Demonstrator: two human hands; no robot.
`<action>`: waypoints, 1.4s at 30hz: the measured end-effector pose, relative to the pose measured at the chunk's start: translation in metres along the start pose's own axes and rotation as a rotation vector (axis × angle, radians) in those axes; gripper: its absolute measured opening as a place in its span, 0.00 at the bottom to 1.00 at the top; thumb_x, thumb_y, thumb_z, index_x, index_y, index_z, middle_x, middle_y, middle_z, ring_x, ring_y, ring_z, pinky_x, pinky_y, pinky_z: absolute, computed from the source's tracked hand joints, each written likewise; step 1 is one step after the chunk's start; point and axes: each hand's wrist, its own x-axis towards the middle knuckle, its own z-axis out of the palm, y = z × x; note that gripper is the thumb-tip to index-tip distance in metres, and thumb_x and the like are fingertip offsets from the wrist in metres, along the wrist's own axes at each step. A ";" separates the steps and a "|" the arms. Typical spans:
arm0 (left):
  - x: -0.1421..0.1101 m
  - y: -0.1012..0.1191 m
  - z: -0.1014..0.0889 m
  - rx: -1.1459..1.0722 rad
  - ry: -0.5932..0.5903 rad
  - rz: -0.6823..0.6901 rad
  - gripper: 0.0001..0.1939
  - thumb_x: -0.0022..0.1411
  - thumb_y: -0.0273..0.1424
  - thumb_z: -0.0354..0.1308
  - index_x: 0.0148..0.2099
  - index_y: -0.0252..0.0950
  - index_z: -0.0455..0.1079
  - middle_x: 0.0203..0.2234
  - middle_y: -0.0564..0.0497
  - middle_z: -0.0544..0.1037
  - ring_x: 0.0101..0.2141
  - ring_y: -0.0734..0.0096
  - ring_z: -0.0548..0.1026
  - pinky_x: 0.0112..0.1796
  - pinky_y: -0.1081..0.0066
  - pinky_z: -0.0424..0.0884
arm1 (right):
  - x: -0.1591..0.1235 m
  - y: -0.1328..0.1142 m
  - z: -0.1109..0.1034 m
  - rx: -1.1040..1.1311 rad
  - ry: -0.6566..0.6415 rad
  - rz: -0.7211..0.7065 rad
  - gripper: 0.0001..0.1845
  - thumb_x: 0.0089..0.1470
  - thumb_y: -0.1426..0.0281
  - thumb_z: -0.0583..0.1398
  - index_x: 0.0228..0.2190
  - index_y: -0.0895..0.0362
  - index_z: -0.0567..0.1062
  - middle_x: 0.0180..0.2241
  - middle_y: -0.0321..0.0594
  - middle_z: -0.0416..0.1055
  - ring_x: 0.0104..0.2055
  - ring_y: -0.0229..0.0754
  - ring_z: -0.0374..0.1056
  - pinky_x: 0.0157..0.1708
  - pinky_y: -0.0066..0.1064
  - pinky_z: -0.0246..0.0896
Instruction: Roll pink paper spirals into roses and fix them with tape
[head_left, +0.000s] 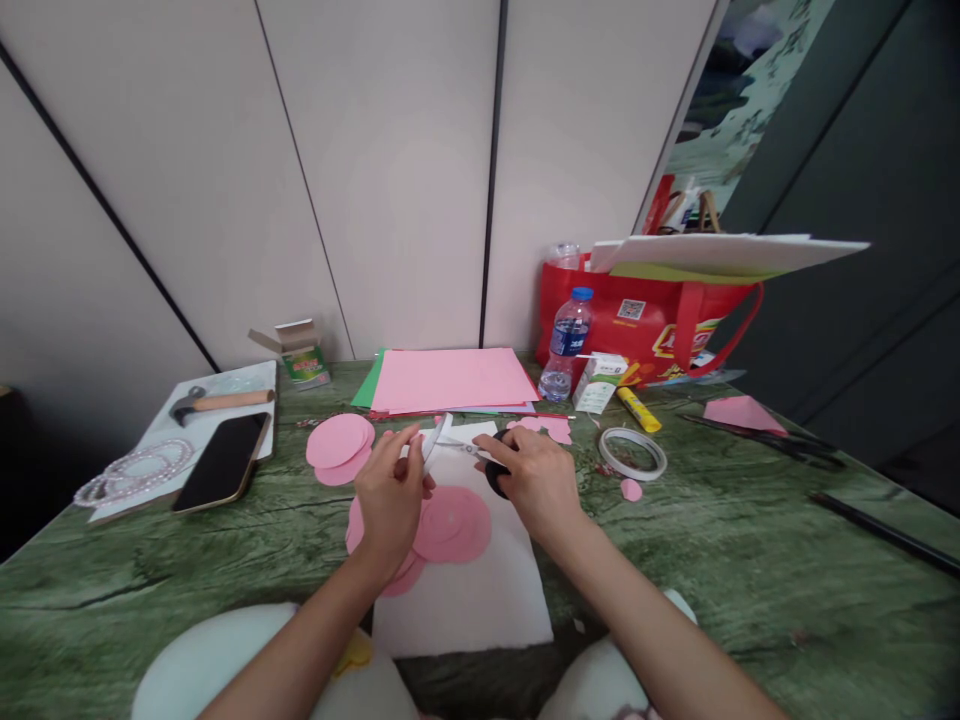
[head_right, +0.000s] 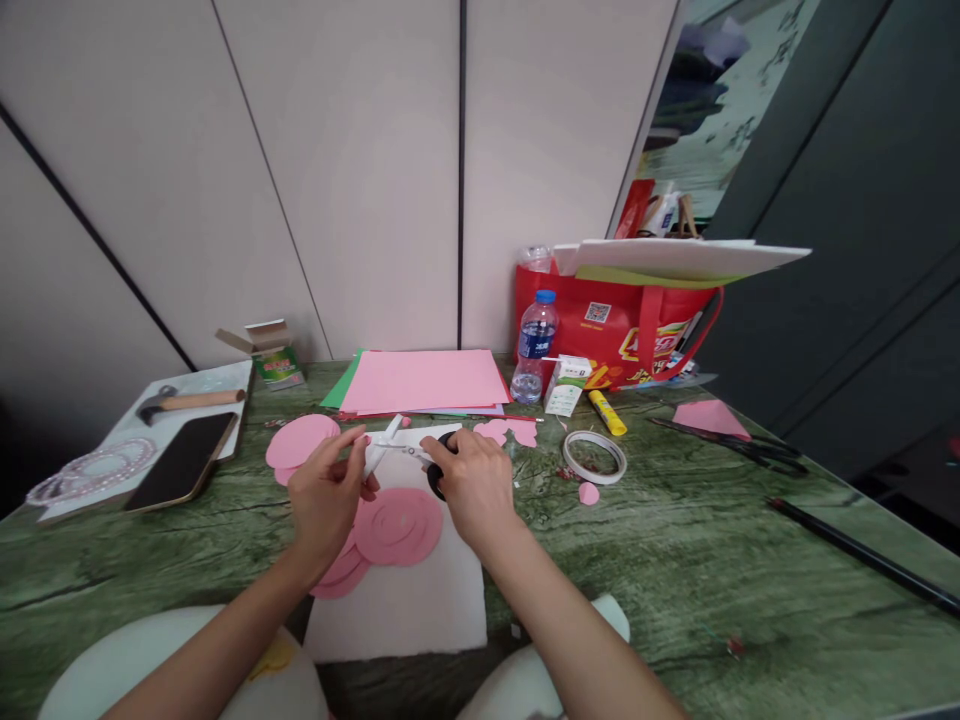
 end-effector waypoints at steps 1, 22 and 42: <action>0.000 0.000 0.000 -0.010 -0.004 -0.013 0.13 0.57 0.36 0.50 0.41 0.35 0.69 0.19 0.56 0.68 0.12 0.81 0.66 0.14 0.77 0.65 | 0.000 0.000 -0.001 -0.018 -0.007 -0.001 0.13 0.48 0.72 0.56 0.37 0.48 0.73 0.26 0.38 0.66 0.26 0.38 0.59 0.24 0.29 0.42; 0.010 -0.006 -0.007 0.199 -0.062 0.275 0.10 0.59 0.31 0.49 0.41 0.37 0.68 0.31 0.50 0.72 0.17 0.81 0.66 0.20 0.77 0.65 | 0.005 0.021 -0.009 -0.076 -0.151 0.076 0.11 0.51 0.61 0.54 0.34 0.49 0.73 0.27 0.37 0.71 0.27 0.38 0.64 0.21 0.28 0.37; -0.009 -0.008 0.006 0.223 -0.524 0.426 0.12 0.61 0.28 0.44 0.43 0.38 0.67 0.35 0.48 0.72 0.25 0.77 0.71 0.25 0.75 0.71 | -0.004 0.085 0.010 -0.132 -0.629 0.297 0.15 0.45 0.80 0.55 0.35 0.56 0.75 0.36 0.49 0.71 0.42 0.46 0.64 0.39 0.34 0.54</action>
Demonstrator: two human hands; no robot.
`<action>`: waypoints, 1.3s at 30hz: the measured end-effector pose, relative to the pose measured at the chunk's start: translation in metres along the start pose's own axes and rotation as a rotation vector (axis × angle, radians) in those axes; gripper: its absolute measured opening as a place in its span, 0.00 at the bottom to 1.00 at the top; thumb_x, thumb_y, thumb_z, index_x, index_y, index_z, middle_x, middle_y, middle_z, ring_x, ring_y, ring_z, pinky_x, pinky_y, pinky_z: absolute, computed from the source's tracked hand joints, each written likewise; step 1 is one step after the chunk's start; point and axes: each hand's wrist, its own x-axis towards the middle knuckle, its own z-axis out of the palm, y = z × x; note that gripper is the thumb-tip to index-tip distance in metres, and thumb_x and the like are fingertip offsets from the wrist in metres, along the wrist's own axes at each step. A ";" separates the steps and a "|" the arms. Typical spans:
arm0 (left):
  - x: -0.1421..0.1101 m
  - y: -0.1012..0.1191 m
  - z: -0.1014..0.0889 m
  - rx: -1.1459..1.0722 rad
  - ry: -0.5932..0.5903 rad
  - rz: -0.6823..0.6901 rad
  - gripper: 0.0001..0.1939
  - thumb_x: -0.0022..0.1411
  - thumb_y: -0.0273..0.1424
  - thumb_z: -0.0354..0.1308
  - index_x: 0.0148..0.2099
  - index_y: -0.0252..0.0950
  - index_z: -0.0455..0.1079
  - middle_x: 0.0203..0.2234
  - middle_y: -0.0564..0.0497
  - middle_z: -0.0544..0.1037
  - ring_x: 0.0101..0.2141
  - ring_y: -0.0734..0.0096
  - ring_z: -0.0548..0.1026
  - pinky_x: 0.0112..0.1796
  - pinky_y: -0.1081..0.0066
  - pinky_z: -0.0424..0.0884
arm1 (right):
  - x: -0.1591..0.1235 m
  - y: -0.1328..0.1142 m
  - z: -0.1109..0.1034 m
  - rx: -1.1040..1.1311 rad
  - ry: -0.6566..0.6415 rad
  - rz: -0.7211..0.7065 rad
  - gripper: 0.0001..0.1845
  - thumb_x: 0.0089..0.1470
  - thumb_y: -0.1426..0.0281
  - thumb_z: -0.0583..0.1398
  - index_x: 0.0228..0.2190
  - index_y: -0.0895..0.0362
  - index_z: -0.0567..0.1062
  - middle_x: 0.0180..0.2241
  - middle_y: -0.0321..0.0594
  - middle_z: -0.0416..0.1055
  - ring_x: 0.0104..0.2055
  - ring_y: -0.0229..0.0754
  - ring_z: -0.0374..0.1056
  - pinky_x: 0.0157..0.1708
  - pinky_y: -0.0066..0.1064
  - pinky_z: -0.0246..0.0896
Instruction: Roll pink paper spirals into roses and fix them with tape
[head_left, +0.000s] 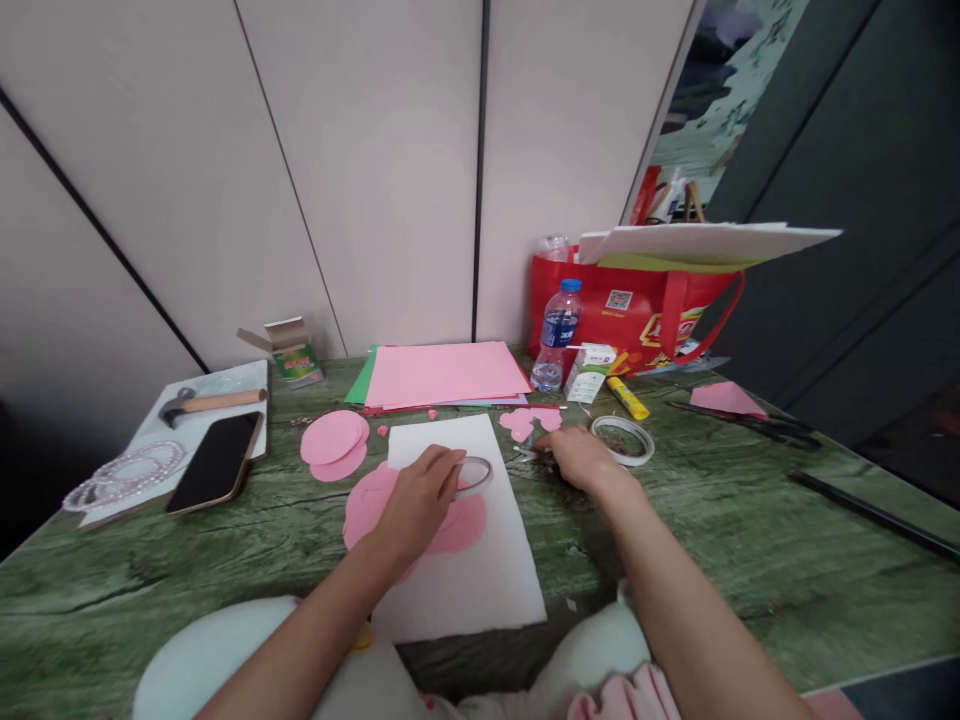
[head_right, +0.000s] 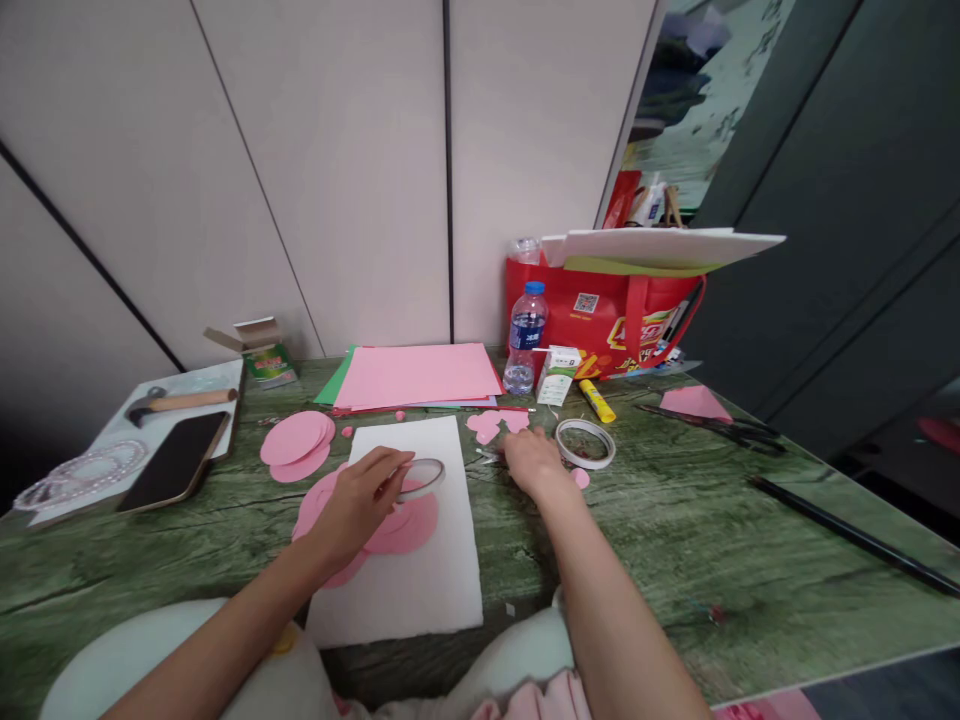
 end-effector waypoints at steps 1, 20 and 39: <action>0.000 -0.001 0.001 0.016 -0.001 0.010 0.12 0.61 0.27 0.44 0.43 0.38 0.67 0.35 0.48 0.72 0.27 0.76 0.72 0.25 0.74 0.71 | 0.001 0.000 0.000 0.000 0.005 0.001 0.16 0.45 0.80 0.54 0.34 0.56 0.76 0.37 0.50 0.70 0.42 0.46 0.64 0.39 0.34 0.54; -0.001 0.005 -0.001 -0.032 -0.217 0.125 0.13 0.60 0.25 0.44 0.45 0.36 0.66 0.35 0.47 0.72 0.33 0.71 0.71 0.34 0.71 0.68 | 0.027 -0.007 0.027 0.312 0.030 -0.053 0.06 0.47 0.69 0.55 0.26 0.54 0.73 0.31 0.36 0.70 0.35 0.37 0.64 0.31 0.25 0.52; 0.009 0.023 -0.010 -1.011 -0.297 -0.404 0.09 0.54 0.31 0.55 0.37 0.32 0.71 0.29 0.46 0.77 0.34 0.65 0.75 0.39 0.65 0.69 | 0.022 -0.019 0.017 0.720 0.078 -0.165 0.12 0.50 0.64 0.53 0.26 0.59 0.70 0.29 0.41 0.71 0.32 0.38 0.65 0.31 0.28 0.59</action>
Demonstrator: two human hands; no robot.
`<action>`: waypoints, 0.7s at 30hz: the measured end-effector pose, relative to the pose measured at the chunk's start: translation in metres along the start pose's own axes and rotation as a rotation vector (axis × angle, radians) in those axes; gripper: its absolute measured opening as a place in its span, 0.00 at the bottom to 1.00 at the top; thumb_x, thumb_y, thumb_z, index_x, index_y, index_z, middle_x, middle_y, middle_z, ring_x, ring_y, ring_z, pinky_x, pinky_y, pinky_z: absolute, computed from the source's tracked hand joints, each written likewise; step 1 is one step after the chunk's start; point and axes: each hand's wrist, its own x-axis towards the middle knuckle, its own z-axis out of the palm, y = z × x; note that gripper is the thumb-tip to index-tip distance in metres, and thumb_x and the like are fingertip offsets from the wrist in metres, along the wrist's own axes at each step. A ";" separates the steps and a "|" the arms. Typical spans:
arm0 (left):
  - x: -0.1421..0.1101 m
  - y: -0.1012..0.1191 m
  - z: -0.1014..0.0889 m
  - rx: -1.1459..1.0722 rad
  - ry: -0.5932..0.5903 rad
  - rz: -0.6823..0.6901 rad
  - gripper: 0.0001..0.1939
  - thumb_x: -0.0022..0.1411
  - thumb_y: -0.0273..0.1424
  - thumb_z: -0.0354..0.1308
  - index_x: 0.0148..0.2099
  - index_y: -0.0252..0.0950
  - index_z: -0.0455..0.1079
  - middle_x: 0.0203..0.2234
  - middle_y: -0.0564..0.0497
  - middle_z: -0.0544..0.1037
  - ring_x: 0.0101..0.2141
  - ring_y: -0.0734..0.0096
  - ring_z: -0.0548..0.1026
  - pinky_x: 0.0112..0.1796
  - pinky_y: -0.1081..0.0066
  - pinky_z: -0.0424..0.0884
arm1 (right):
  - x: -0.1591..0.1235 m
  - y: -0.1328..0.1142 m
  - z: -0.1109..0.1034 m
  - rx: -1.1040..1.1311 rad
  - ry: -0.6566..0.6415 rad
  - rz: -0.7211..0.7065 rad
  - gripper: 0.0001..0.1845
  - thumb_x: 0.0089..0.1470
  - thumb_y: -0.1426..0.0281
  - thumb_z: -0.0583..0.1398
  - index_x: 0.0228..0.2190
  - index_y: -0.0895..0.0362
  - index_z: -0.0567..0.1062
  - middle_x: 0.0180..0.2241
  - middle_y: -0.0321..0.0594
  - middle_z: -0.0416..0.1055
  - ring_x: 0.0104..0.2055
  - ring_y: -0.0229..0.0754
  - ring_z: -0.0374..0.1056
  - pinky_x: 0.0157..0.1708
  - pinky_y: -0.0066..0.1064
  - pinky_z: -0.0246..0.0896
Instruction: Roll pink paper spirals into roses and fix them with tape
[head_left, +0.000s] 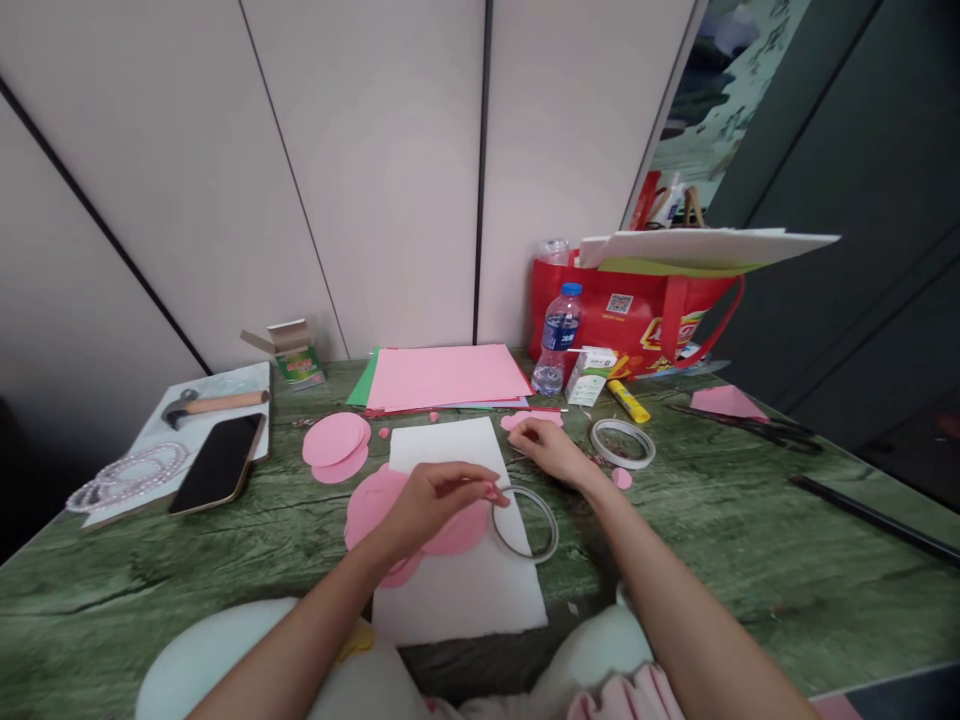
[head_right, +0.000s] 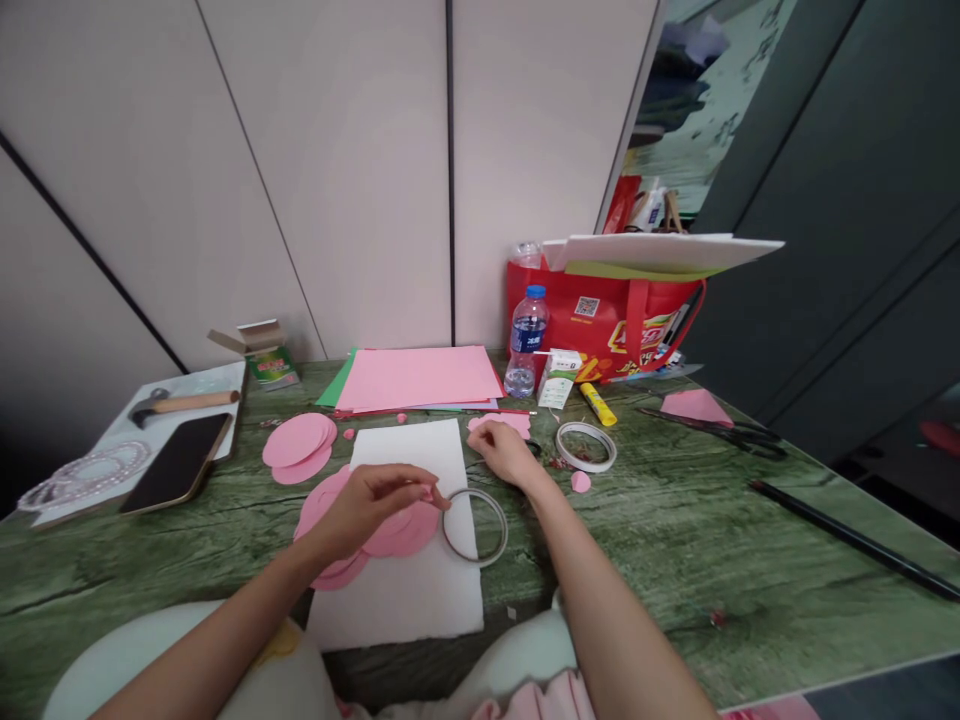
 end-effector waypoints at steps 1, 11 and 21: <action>0.001 0.000 -0.003 -0.046 0.051 0.007 0.09 0.54 0.31 0.56 0.37 0.32 0.71 0.29 0.46 0.77 0.34 0.65 0.75 0.40 0.64 0.69 | -0.003 -0.006 0.001 0.153 -0.076 -0.053 0.13 0.50 0.62 0.53 0.27 0.59 0.69 0.30 0.41 0.71 0.32 0.38 0.66 0.31 0.28 0.60; 0.002 0.000 -0.011 -0.010 0.222 0.091 0.11 0.54 0.32 0.55 0.40 0.33 0.71 0.27 0.48 0.77 0.32 0.67 0.75 0.38 0.65 0.69 | -0.025 -0.027 -0.003 0.254 -0.397 0.043 0.09 0.48 0.65 0.56 0.23 0.59 0.66 0.23 0.37 0.70 0.21 0.34 0.66 0.21 0.24 0.59; 0.005 -0.005 -0.012 0.419 0.425 0.179 0.09 0.54 0.32 0.54 0.36 0.37 0.73 0.31 0.51 0.78 0.32 0.68 0.75 0.36 0.70 0.69 | -0.041 -0.075 0.001 0.837 -0.231 -0.085 0.14 0.43 0.60 0.61 0.25 0.60 0.73 0.36 0.41 0.69 0.38 0.39 0.64 0.39 0.34 0.62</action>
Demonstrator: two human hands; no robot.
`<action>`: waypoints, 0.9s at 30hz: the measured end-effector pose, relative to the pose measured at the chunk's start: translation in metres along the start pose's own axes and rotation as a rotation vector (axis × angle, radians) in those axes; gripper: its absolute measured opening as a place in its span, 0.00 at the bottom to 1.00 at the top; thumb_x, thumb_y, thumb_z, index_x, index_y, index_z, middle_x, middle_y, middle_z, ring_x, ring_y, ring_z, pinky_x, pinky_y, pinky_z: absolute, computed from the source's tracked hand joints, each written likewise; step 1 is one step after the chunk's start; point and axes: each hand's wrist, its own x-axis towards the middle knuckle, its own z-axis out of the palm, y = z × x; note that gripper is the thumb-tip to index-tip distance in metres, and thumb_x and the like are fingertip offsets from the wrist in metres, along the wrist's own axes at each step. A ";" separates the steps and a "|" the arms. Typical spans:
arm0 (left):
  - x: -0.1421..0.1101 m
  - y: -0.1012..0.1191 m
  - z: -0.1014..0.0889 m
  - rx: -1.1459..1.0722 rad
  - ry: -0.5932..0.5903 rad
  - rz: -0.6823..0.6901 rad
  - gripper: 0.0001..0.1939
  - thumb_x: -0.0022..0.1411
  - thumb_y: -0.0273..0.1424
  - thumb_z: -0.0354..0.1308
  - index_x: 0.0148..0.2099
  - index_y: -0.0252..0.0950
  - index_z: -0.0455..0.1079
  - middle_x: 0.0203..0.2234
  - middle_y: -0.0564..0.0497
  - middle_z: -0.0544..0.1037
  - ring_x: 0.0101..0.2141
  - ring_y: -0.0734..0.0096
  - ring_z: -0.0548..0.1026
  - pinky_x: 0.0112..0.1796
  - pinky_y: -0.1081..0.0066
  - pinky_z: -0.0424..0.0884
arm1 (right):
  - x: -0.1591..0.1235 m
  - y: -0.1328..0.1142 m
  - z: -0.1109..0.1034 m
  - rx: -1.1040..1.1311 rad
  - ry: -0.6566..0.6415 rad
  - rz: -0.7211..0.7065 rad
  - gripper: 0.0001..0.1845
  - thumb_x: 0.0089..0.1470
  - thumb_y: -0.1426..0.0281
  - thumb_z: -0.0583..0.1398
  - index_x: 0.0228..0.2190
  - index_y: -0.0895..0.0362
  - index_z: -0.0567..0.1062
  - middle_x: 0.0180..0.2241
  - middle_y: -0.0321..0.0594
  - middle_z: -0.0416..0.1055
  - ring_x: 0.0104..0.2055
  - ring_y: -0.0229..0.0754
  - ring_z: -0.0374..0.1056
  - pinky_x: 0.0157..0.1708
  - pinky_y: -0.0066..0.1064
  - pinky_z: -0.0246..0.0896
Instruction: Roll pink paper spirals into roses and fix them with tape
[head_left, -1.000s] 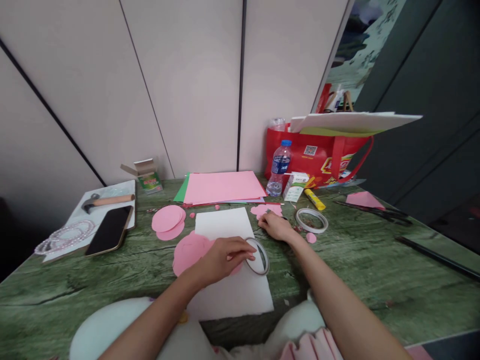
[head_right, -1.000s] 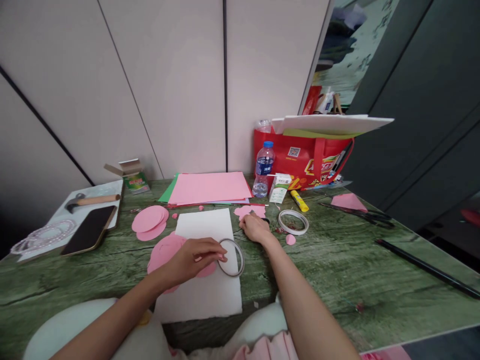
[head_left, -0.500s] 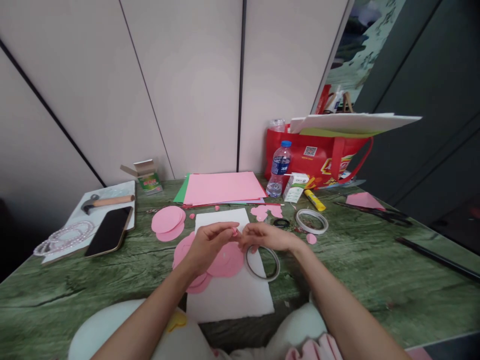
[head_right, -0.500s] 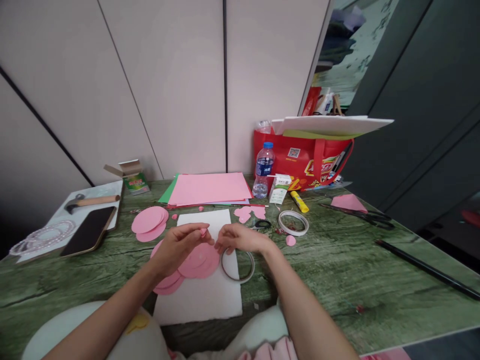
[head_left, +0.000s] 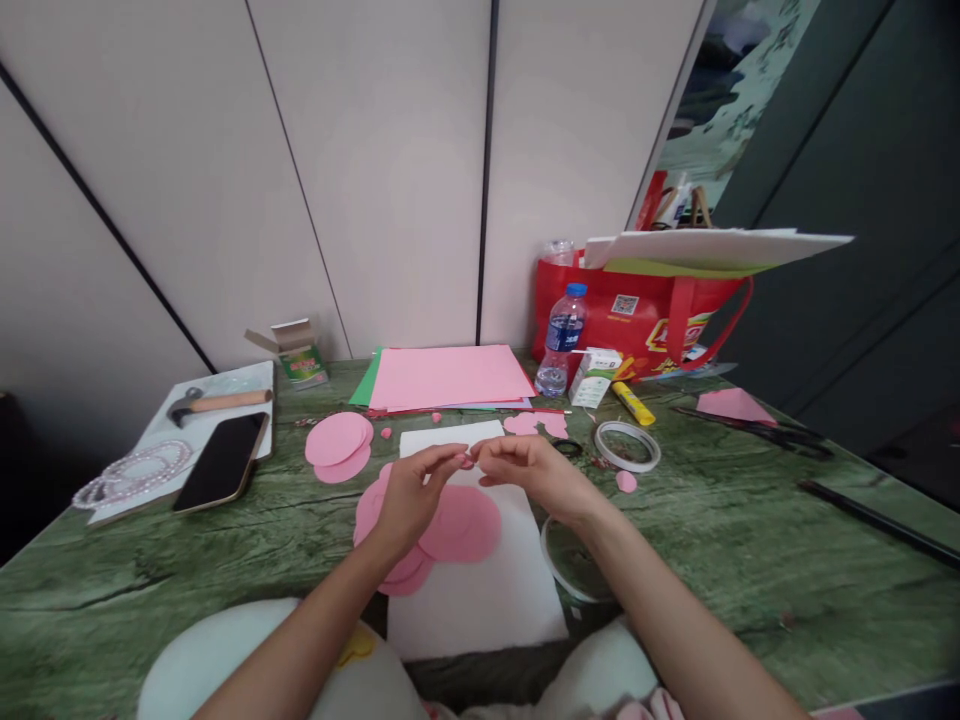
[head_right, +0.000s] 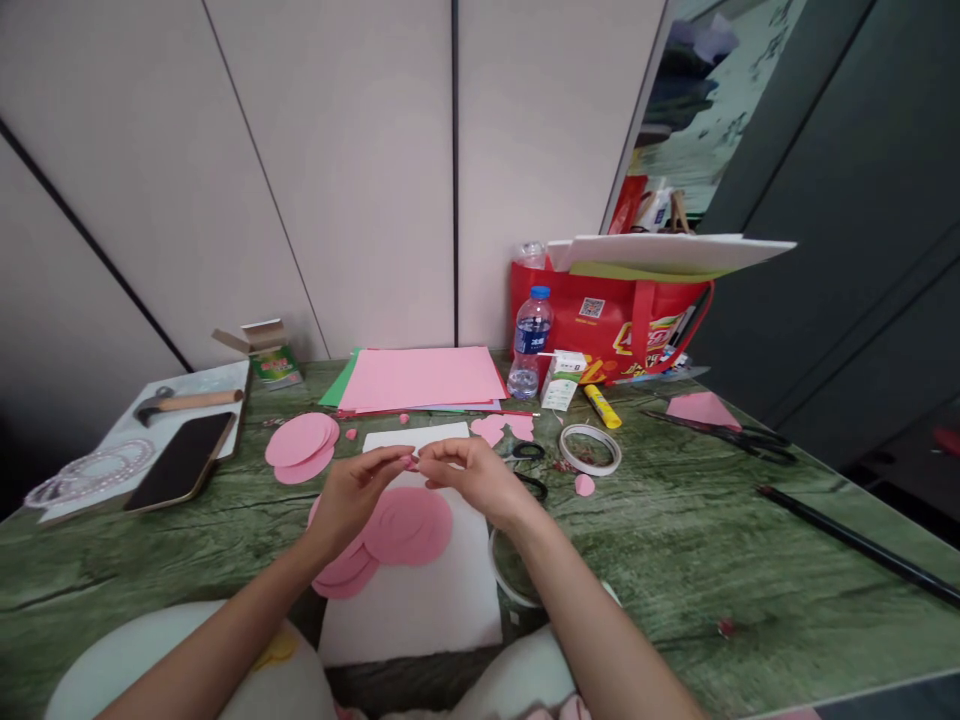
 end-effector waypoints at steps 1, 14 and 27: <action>0.000 0.000 0.000 -0.006 0.000 -0.003 0.09 0.54 0.32 0.55 0.36 0.37 0.73 0.31 0.51 0.78 0.32 0.68 0.75 0.36 0.70 0.70 | 0.000 0.001 0.002 -0.031 0.008 -0.009 0.14 0.43 0.60 0.60 0.25 0.60 0.73 0.35 0.40 0.69 0.38 0.39 0.63 0.38 0.33 0.62; 0.001 0.003 0.000 -0.245 -0.096 -0.144 0.08 0.52 0.30 0.56 0.34 0.35 0.74 0.30 0.49 0.78 0.32 0.67 0.75 0.36 0.69 0.70 | 0.003 0.007 0.004 -0.177 0.029 -0.034 0.13 0.45 0.61 0.58 0.23 0.60 0.73 0.27 0.39 0.69 0.32 0.38 0.64 0.32 0.32 0.65; 0.000 -0.001 0.002 -0.399 -0.144 -0.248 0.08 0.51 0.30 0.57 0.35 0.33 0.73 0.31 0.48 0.78 0.33 0.66 0.74 0.38 0.67 0.69 | 0.002 0.012 0.007 -0.514 0.155 -0.101 0.07 0.47 0.71 0.55 0.23 0.58 0.72 0.26 0.38 0.68 0.28 0.37 0.66 0.28 0.29 0.65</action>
